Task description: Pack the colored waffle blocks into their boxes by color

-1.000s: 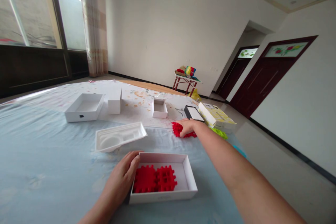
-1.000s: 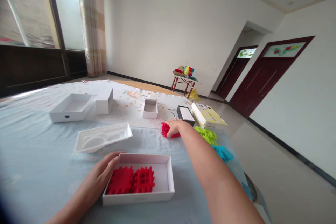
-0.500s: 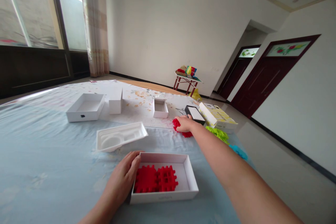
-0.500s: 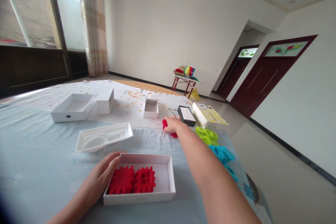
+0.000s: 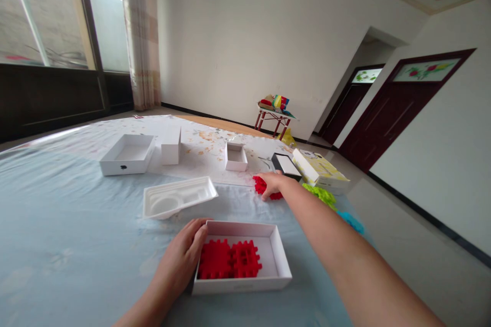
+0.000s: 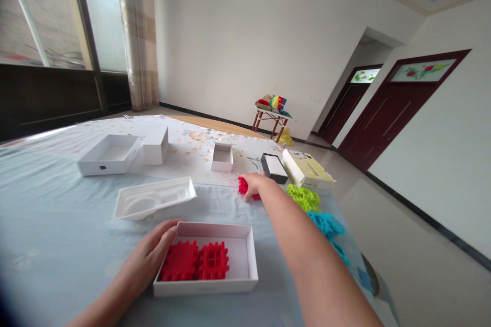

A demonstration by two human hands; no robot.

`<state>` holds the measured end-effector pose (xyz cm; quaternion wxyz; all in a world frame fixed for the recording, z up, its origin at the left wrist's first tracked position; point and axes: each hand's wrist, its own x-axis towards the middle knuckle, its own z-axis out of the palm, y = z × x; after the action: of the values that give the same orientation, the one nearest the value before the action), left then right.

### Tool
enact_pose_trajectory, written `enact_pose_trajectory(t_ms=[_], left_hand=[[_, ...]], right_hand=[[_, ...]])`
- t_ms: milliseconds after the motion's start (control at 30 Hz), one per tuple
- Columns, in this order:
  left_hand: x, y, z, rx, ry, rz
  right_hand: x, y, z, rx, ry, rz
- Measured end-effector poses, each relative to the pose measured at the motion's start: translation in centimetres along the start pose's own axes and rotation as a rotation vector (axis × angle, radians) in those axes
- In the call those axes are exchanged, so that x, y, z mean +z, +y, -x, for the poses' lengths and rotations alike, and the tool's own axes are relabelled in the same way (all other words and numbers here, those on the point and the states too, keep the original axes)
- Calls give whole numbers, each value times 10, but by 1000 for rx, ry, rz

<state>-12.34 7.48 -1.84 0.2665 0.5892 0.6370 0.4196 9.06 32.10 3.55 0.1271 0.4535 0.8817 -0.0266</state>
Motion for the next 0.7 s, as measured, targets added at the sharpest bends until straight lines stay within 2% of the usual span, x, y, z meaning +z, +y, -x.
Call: enact_pose_trajectory(t_ms=[300,433,600,700], left_hand=[[0,-1,-2,3,-12,-3],[1,-3,-3,15,-13,7],[1,-2,-3,11,-12,4],[0,-1,-3,3,-15,1]], right_hand=[[8,-18,8,77,260,61],[1,-25,17,116,343,56],[-14,-17,52,154,364,4],[-10,-11,83,143,352,-98]])
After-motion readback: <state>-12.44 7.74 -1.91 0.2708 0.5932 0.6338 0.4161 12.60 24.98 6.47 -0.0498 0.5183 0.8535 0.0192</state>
